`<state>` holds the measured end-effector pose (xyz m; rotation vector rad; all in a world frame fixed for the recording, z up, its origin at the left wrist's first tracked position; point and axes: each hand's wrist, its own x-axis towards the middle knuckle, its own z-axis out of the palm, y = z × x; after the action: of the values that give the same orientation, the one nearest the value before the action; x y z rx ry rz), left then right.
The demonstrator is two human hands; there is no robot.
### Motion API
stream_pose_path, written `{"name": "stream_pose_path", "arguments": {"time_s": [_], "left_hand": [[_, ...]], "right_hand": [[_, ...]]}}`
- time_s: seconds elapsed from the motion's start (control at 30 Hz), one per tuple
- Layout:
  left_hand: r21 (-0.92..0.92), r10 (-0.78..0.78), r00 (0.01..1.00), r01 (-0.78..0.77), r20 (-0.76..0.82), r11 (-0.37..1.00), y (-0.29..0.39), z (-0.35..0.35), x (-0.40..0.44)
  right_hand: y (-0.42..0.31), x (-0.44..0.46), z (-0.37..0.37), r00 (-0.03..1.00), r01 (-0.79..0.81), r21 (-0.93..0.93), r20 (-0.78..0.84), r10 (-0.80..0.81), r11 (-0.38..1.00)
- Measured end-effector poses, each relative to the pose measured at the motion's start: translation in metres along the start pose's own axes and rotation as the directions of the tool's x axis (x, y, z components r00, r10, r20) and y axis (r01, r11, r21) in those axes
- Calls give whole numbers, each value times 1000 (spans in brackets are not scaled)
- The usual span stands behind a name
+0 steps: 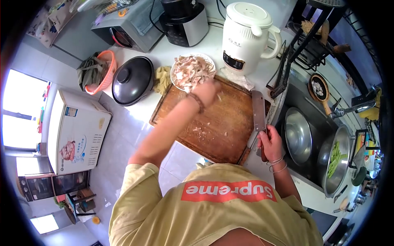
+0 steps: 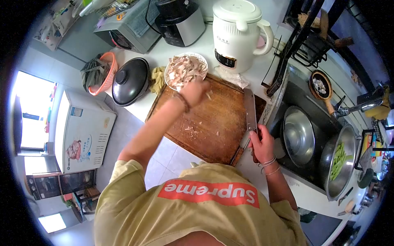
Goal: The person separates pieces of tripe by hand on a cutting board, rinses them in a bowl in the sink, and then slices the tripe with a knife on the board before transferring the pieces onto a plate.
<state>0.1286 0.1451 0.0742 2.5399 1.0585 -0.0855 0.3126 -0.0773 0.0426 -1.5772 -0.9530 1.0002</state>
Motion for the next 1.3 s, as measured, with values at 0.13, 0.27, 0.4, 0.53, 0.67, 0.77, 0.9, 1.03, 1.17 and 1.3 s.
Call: {"name": "stream_pose_path", "arguments": {"time_s": [0.13,0.27,0.4,0.53,0.67,0.77,0.9,1.03,1.17,1.3], "left_hand": [[125,-41,985,63,-166,990,-43,-34,27],[208,-70,970,120,-233,971,-72,-35,46],[-3,-160,951,165,-265,986,-76,-47,34],[-52,-154,914,145,-375,988,-86,-53,6],[-103,-234,915,211,-329,972,-80,-34,-31],[-268,-75,990,40,-122,963,-80,-4,-45],[-114,32,974,-59,-224,992,-77,18,-40],[-60,-23,968,8,-251,998,-66,16,-36],[-37,-96,979,91,-180,995,-69,14,-25],[1,-46,963,48,-267,999,-62,10,-31]], "right_hand": [[-2,-1,2,999,-34,44,-7,35,998],[-4,-1,1,998,-58,21,-11,58,998],[6,-1,-1,1000,-20,52,-22,21,998],[9,3,0,999,-22,45,-32,24,999],[3,5,5,1000,-25,-15,-11,24,1000],[-3,5,12,999,-36,-26,10,37,999],[-9,2,19,998,-17,-35,61,19,999],[-10,2,18,997,19,-75,82,-13,997],[-5,2,17,997,29,-73,74,-24,997],[-5,1,17,997,13,-78,74,-7,997]]}}
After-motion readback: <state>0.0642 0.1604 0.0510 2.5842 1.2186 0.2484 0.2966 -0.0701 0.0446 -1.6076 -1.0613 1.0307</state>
